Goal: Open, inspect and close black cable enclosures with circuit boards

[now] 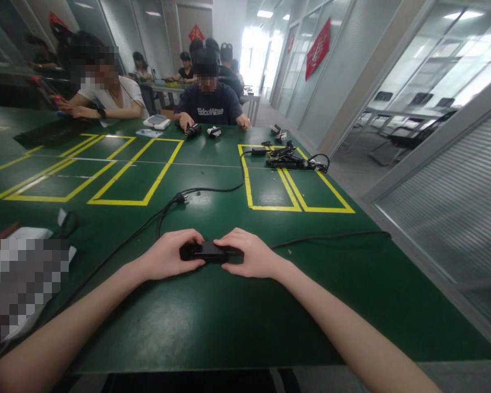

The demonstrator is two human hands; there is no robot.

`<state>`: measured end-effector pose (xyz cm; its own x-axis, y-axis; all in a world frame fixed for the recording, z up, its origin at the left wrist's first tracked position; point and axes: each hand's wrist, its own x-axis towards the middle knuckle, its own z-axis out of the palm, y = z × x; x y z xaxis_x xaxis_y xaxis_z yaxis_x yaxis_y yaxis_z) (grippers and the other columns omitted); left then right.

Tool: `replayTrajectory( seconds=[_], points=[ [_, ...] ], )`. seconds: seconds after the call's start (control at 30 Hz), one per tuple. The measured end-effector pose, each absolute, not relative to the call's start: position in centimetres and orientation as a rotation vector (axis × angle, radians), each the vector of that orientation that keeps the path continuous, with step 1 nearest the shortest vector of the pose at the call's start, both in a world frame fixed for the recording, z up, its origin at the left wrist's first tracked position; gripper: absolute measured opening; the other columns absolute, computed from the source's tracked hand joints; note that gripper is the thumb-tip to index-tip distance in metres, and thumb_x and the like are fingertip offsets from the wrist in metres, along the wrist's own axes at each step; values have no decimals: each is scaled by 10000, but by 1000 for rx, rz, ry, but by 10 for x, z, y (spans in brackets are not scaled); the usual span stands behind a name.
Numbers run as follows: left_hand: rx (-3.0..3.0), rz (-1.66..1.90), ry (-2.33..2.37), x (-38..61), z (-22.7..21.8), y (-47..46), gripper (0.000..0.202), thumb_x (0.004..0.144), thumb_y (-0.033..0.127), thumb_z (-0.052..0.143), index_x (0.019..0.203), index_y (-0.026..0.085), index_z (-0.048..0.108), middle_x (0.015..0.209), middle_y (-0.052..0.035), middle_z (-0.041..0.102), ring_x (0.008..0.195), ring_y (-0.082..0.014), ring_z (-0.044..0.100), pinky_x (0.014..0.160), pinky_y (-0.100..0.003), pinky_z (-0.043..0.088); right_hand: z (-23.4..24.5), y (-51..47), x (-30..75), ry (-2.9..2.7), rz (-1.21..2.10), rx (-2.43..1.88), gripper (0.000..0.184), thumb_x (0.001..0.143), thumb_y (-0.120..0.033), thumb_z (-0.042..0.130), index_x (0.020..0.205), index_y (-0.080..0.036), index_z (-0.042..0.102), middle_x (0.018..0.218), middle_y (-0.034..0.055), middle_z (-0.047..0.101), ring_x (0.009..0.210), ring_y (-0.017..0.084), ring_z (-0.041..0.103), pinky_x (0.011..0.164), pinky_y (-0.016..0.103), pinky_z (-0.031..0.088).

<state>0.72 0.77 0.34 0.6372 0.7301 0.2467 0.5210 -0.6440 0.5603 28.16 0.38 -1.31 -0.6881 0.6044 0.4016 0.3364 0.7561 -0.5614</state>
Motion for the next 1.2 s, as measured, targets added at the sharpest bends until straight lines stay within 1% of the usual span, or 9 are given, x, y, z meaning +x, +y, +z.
replayTrajectory(
  seconds=[0.1,0.17,0.23,0.33,0.43,0.67,0.9,1.07,1.2],
  points=[
    [2467,640,951,11,4,6,375,837,265,715,1199,219,627,1081,-41,730,943,-213,690,825,-308,537,-14,3,278,-2414,485,-771,474,874,-236,712,1342,-193,648,1152,122,731,1018,246,677,886,397,572],
    [2537,601,949,15,4,4,429,834,241,697,1254,204,621,1106,-69,722,1001,-240,677,874,-341,546,-14,1,275,-2438,431,-823,485,861,-233,695,1342,-198,639,1148,119,721,999,245,680,876,389,570],
    [2604,542,987,20,4,1,441,811,219,698,1245,194,624,1101,-82,714,1011,-261,661,892,-371,551,-15,-1,272,-2466,385,-881,489,827,-216,689,1313,-187,643,1138,121,714,978,250,683,862,385,567],
    [2639,463,1060,26,3,-1,367,810,189,696,1173,182,639,1073,-85,708,995,-269,655,893,-393,551,-15,-2,269,-2511,351,-976,417,805,-197,681,1221,-168,666,1051,103,713,915,242,689,802,350,557],
    [2668,412,1074,27,2,0,320,833,176,695,1148,183,637,1060,-78,710,988,-265,657,893,-394,546,-15,-2,269,-2537,383,-1041,359,845,-209,675,1204,-188,665,1019,82,727,888,222,702,782,317,547],
    [2725,387,1012,22,4,3,304,885,162,655,1185,192,623,1071,-73,728,988,-252,673,887,-371,531,-10,-3,267,-2618,360,-1152,273,954,-301,626,1192,-170,657,1057,123,757,879,249,734,764,335,524],
    [2720,403,975,22,2,2,255,905,168,613,1158,190,635,1010,-69,735,953,-246,684,869,-362,527,-1,-6,260,-2762,273,-1255,208,980,-325,604,1105,-162,635,919,101,746,796,253,718,697,320,437],
    [2684,429,940,22,3,2,200,927,219,615,1122,197,651,994,-63,744,932,-242,697,842,-348,528,2,-7,261,-2776,271,-1200,188,1004,-361,575,1018,-180,624,877,83,734,746,235,691,682,319,395],
    [2641,462,875,20,6,3,275,932,369,667,1159,214,657,1040,-58,750,932,-250,715,807,-334,528,4,-9,262,-2741,323,-1177,195,988,-378,612,973,-187,648,847,64,736,755,222,693,686,303,384]
  ],
)
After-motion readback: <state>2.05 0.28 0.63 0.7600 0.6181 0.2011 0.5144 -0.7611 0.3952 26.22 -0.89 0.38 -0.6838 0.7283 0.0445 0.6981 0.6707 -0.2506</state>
